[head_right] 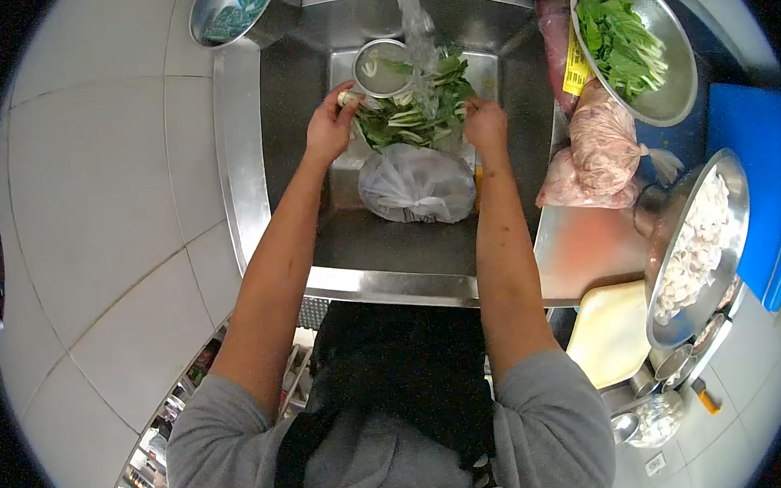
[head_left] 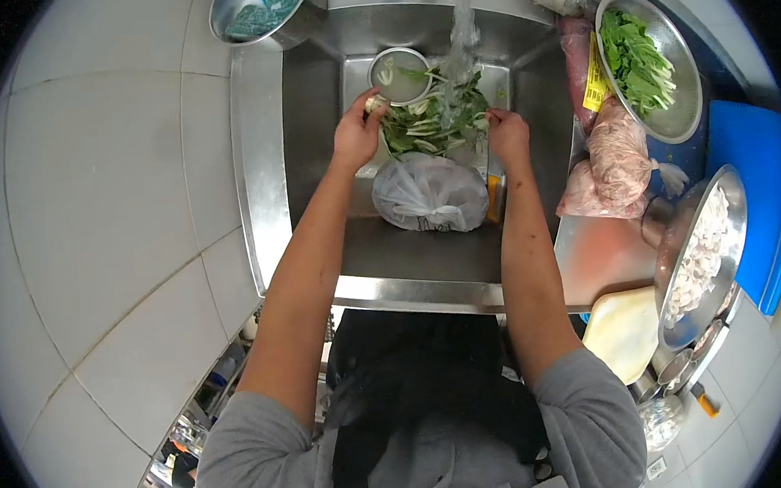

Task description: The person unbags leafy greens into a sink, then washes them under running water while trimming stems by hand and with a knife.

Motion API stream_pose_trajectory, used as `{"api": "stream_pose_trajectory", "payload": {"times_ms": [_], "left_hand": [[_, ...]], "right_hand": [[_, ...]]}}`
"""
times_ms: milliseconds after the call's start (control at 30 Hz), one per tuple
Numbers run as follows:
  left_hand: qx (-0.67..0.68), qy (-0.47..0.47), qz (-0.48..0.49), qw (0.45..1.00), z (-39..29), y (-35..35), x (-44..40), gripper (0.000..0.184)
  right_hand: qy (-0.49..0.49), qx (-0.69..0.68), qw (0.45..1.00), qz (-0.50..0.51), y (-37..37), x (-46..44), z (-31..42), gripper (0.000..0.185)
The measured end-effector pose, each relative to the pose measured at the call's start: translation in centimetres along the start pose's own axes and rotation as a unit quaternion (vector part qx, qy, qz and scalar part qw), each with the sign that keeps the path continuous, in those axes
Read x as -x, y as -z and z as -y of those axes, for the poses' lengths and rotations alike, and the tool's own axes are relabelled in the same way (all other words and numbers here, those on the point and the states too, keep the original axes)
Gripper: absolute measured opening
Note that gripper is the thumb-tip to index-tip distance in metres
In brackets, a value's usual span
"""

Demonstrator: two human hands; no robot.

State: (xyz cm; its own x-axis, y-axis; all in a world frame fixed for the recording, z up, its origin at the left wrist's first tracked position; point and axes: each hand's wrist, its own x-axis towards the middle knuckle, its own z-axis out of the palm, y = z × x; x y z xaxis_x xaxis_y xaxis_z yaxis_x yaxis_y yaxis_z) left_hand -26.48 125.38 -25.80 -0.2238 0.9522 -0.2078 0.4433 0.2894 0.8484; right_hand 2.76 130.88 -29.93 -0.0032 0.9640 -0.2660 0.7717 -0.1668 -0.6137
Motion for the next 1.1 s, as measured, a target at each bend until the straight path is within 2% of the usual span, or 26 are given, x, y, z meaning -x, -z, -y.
{"api": "stream_pose_trajectory", "payload": {"times_ms": [133, 200, 300, 433, 500, 533, 600, 633, 700, 733, 800, 833, 900, 967, 1100], "left_hand": [[0.098, 0.008, 0.039, 0.994, 1.9, 0.1, 0.6, 0.034], [0.107, 0.038, 0.058, 0.992, 2.1, 0.0, 0.8, 0.03], [0.195, 0.076, 0.033, 0.977, 1.1, -0.2, 1.4, 0.028], [0.177, 0.038, 0.014, 0.983, 2.5, -0.4, 1.2, 0.029], [0.303, 0.137, 0.018, 0.943, 1.7, 0.2, 0.7, 0.033], [0.302, 0.136, 0.016, 0.943, 1.8, 0.7, 0.4, 0.033], [0.382, 0.125, 0.126, 0.907, 1.9, 1.5, 0.5, 0.04], [0.384, 0.125, 0.125, 0.906, 2.0, 1.5, 0.5, 0.04], [0.402, 0.087, 0.128, 0.903, 2.0, 1.3, 0.2, 0.041], [0.403, 0.085, 0.128, 0.902, 1.6, 1.1, 0.2, 0.041], [0.351, 0.076, 0.12, 0.926, 0.3, 0.3, 0.1, 0.03], [0.308, 0.106, 0.107, 0.94, -0.3, -0.3, 0.0, 0.023], [0.296, 0.084, 0.102, 0.946, -0.7, -2.4, -1.2, 0.023], [0.298, 0.041, 0.094, 0.949, -2.2, -4.4, -2.5, 0.018], [0.315, 0.059, 0.122, 0.939, -4.1, -7.2, -5.1, 0.017]], "right_hand": [[0.028, -0.067, 0.996, 0.056, -0.3, 0.5, 0.4, 0.02], [0.01, -0.351, 0.93, 0.106, -1.4, -0.1, 1.4, 0.015], [0.02, -0.36, 0.923, 0.135, -3.0, -2.0, 2.9, 0.012], [0.028, -0.286, 0.94, 0.182, -3.0, -3.9, 4.1, 0.012], [0.021, -0.101, 0.974, 0.202, -2.3, -3.7, 5.6, 0.009], [0.023, -0.102, 0.974, 0.202, -2.5, -3.6, 5.5, 0.009], [0.062, -0.239, 0.945, 0.213, -2.7, -2.7, 4.7, 0.011], [0.062, -0.238, 0.945, 0.214, -2.3, -2.0, 5.0, 0.011], [0.173, -0.183, 0.955, 0.154, -0.9, -0.5, 6.3, 0.017], [0.175, -0.181, 0.956, 0.153, -0.2, 0.0, 6.9, 0.017], [0.16, -0.179, 0.963, 0.126, 0.9, 0.8, 7.9, 0.017], [0.158, -0.177, 0.963, 0.124, 1.3, 0.8, 8.2, 0.017], [0.185, -0.243, 0.947, 0.098, 2.1, 0.9, 8.5, 0.018], [0.163, -0.235, 0.955, 0.084, 2.8, 0.4, 8.1, 0.018], [0.147, -0.225, 0.96, 0.077, 3.5, -0.8, 7.6, 0.022]]}}
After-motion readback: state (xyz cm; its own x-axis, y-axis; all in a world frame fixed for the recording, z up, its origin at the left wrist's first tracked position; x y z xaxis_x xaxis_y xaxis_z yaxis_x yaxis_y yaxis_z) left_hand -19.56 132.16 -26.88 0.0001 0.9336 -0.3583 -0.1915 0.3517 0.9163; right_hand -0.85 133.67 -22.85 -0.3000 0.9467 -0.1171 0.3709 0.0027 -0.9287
